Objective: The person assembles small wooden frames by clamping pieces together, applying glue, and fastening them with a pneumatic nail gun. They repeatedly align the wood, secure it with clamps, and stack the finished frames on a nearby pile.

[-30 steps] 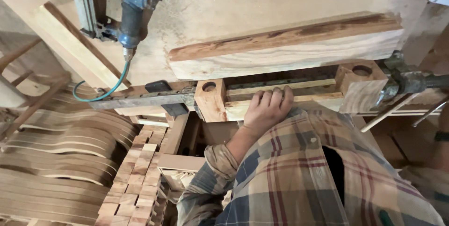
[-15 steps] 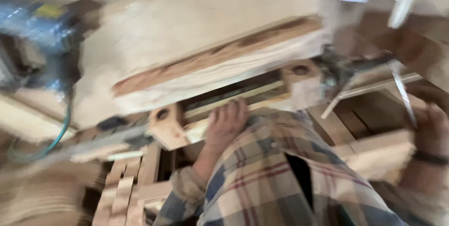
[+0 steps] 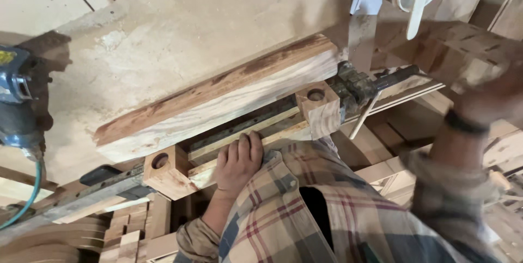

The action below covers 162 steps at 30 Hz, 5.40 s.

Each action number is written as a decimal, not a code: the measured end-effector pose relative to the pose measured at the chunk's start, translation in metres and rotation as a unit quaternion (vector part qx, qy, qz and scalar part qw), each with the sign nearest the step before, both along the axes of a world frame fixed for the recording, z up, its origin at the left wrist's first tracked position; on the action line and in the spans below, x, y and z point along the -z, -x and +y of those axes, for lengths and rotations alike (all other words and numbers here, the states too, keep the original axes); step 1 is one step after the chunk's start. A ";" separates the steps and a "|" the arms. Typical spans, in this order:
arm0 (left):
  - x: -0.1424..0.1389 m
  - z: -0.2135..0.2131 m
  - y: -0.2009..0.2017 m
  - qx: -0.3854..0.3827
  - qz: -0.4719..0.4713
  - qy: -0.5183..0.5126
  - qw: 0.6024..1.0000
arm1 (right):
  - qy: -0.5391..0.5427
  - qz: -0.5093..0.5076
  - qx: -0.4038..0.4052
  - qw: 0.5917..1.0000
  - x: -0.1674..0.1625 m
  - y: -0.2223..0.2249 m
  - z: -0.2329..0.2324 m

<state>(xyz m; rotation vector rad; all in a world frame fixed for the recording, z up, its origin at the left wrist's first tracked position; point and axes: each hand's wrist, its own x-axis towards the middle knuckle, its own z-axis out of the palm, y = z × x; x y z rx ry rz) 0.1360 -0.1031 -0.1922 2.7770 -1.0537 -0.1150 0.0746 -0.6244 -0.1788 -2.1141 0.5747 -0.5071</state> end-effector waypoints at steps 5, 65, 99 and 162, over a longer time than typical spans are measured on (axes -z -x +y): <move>-0.003 -0.001 0.009 -0.016 0.027 0.017 0.999 | 0.051 -0.008 -0.146 0.988 0.077 -0.083 -0.009; -0.025 0.043 0.048 0.005 0.088 0.017 0.996 | 0.274 0.200 -0.136 0.931 0.009 0.203 0.278; 0.011 0.205 0.090 -0.123 -0.053 0.238 0.962 | 0.079 0.071 -0.321 0.941 -0.041 0.146 0.412; -0.003 0.195 0.096 -0.112 -0.048 0.145 0.982 | -0.848 -0.082 0.079 0.518 0.028 0.222 0.397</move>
